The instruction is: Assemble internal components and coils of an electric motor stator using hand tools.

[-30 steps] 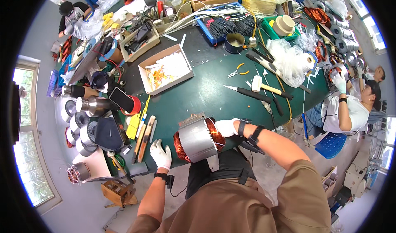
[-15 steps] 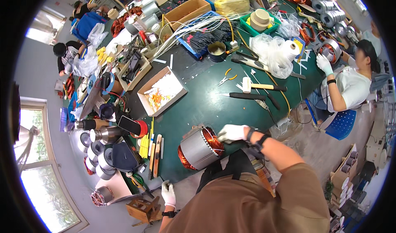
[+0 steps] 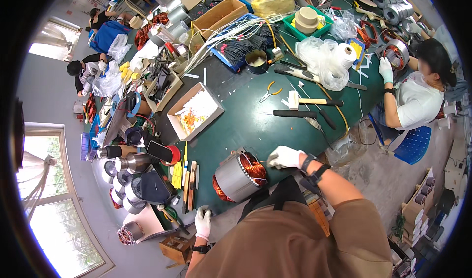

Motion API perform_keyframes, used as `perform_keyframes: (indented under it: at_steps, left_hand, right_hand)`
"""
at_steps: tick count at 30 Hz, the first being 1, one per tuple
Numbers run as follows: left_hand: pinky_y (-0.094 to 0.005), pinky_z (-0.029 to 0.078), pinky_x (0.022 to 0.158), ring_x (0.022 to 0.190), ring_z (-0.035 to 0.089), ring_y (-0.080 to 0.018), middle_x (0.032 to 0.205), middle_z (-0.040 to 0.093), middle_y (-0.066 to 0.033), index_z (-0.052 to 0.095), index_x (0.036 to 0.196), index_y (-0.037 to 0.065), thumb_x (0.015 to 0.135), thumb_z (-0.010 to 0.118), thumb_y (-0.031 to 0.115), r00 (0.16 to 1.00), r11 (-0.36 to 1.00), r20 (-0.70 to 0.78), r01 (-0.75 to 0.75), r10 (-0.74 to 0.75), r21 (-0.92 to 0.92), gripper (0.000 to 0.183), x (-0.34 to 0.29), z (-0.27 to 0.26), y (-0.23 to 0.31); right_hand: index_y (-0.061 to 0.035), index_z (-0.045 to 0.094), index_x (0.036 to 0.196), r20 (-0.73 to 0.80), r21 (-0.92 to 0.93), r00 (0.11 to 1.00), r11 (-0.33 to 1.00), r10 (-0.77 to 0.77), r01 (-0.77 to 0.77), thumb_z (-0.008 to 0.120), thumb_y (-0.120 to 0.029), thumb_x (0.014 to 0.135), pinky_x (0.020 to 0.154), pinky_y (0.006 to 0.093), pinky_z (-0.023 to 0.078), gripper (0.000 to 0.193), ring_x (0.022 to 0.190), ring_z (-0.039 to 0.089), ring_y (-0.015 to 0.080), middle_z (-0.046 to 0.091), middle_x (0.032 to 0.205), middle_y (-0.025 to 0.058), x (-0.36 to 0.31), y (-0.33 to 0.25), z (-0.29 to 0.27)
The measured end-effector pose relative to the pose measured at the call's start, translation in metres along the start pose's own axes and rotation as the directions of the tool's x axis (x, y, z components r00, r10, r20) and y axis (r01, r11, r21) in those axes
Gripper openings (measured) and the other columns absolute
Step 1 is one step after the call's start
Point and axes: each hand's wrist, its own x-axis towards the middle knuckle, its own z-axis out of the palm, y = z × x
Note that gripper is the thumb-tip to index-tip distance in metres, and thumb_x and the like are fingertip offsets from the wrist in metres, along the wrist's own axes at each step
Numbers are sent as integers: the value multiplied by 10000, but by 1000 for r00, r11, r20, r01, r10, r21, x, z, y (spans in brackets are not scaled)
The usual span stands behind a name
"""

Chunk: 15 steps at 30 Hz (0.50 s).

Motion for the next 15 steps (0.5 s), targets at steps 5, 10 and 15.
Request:
perform_keyframes:
  at_steps: [5,10,15]
  left_hand:
    - [-323,529,822,852,640,-183,945,683,-115,666,1154,0,987,597,85,992,994,65,-107,105,31,199,22,28,58]
    - [-309,517,847,894,623,-154,994,689,-91,662,1172,-11,1013,581,80,994,993,39,-97,100,-71,201,19,33,67]
    - [-336,507,915,971,629,-170,1074,688,-100,652,1206,-20,1087,483,226,989,974,52,-126,138,-190,321,21,42,86]
  right_hand:
    - [33,712,930,44,-601,853,668,-521,439,646,-160,920,573,370,480,205,577,581,193,622,656,117,108,63,59]
    - [-11,729,1125,170,-231,984,973,47,-7,601,-135,922,656,348,539,270,685,649,177,726,842,133,54,-24,40]
    - [11,665,1295,-93,642,991,754,-101,137,509,-262,1082,857,344,565,380,917,701,160,743,1028,94,11,-7,52]
